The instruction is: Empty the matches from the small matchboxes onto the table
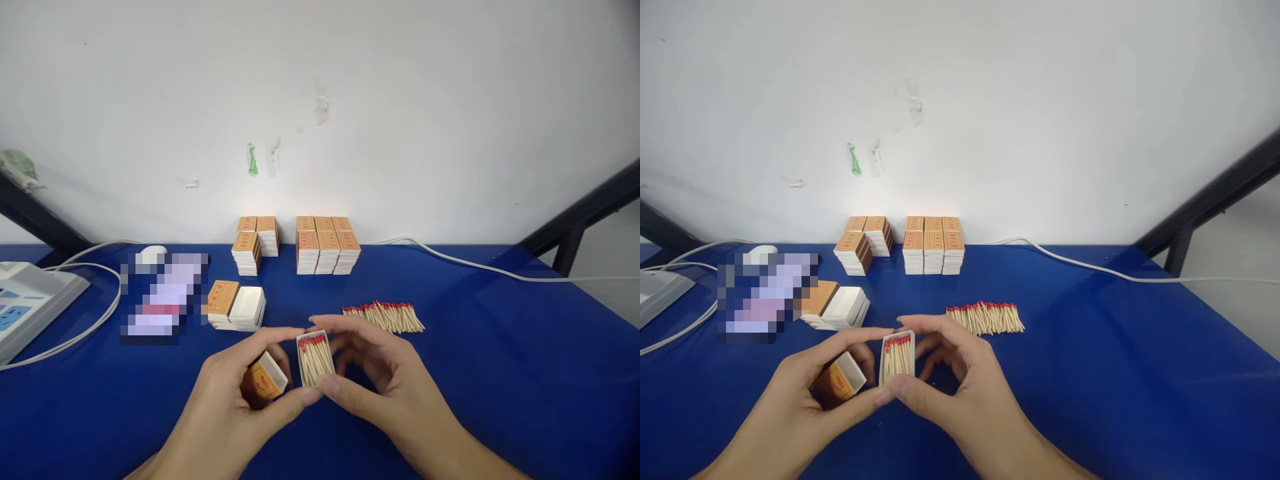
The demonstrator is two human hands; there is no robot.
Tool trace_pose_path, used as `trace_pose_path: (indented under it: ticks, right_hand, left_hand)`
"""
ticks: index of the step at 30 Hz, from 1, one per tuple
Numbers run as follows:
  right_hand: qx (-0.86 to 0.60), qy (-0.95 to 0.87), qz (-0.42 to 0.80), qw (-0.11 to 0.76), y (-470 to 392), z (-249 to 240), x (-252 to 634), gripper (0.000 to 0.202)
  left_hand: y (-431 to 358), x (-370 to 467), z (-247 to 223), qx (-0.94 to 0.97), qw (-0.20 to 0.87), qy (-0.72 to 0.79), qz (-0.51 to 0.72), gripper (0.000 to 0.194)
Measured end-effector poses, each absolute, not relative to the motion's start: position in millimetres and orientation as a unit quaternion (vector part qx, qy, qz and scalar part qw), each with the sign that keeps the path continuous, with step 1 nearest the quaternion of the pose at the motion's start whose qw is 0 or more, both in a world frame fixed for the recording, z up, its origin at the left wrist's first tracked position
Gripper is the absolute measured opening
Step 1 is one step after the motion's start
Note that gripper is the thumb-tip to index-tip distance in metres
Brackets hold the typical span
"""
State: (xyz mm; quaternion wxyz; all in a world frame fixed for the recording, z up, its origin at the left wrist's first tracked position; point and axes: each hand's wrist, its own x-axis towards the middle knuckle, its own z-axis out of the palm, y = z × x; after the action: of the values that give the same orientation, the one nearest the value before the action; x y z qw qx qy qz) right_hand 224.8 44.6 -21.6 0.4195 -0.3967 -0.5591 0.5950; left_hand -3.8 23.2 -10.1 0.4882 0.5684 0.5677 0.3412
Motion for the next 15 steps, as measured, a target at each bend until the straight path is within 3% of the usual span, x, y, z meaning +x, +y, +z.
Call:
trace_pose_path:
  ticks: [4,15]
  right_hand:
    - [-0.362,-0.549,0.605,0.448,46.8,-21.2,223.8,0.061]
    - [-0.314,-0.515,0.666,0.439,48.4,-26.7,224.8,0.063]
  left_hand:
    - [20.6,-3.7,-6.6,0.547,0.494,0.562,0.376,0.052]
    - [18.2,-5.6,-8.1,0.550,0.489,0.547,0.399,0.052]
